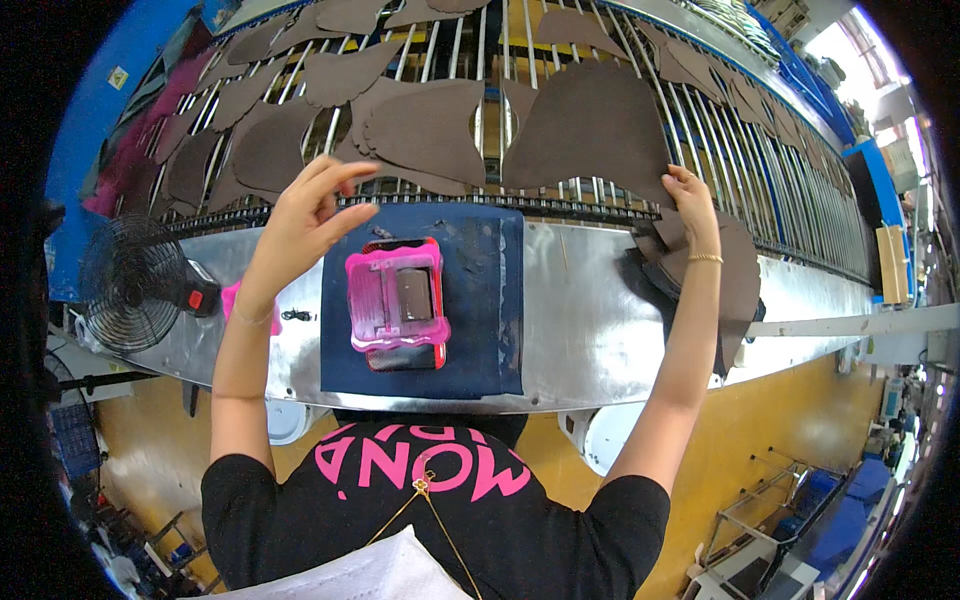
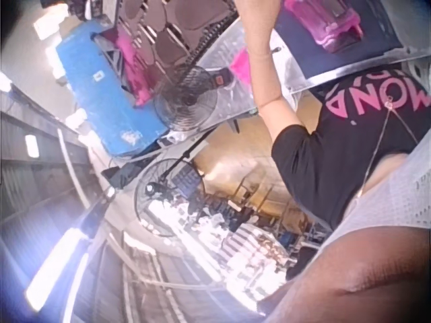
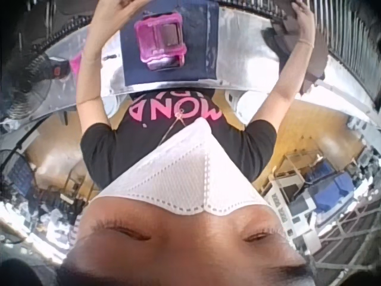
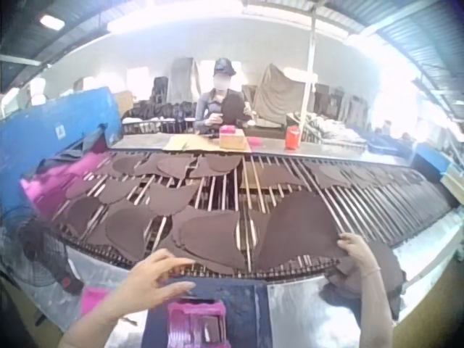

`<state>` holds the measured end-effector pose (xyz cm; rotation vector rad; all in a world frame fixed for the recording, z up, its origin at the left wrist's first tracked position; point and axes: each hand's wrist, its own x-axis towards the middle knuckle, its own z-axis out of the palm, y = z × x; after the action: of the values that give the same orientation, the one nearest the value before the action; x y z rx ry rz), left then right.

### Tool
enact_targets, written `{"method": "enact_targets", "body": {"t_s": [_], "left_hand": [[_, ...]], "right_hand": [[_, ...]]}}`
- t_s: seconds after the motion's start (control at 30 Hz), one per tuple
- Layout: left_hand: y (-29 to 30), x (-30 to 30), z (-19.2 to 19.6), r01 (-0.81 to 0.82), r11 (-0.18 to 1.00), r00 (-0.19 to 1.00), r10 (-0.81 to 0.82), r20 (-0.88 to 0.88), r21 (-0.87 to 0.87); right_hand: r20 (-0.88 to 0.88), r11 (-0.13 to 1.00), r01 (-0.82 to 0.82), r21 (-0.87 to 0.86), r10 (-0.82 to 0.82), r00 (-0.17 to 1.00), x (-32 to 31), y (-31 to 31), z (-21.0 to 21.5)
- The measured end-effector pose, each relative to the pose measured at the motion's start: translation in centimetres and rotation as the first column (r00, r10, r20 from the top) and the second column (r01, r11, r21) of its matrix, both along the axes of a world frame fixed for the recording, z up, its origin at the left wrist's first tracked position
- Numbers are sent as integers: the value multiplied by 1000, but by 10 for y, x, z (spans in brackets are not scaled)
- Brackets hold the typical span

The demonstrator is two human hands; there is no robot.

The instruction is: The person repeatedly picks up brown fabric pieces from a stack and places them onto a moving conveyor belt in a factory setting. The pieces are arranged one by one along the belt as it moves forward.

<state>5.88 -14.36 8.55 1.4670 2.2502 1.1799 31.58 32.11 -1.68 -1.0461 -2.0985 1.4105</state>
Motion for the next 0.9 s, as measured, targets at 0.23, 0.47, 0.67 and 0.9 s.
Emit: {"method": "enact_targets", "body": {"t_s": [0.23,0.47,0.67,0.9], "left_hand": [[-67,-30,-37,-243,970,964,245,107,-30],[-72,-30,-49,-302,952,926,303,224,-43],[-65,-25,-48,-271,962,940,274,201,-42],[-52,-24,-61,-181,981,934,193,300,-67]], "right_hand": [[210,988,-42,146,11,978,-38,59,-84],[411,768,-120,629,-197,890,-38,26,-67],[150,637,124,761,-358,922,37,-32,19],[555,617,382,688,-786,271,229,-74,-12]]}}
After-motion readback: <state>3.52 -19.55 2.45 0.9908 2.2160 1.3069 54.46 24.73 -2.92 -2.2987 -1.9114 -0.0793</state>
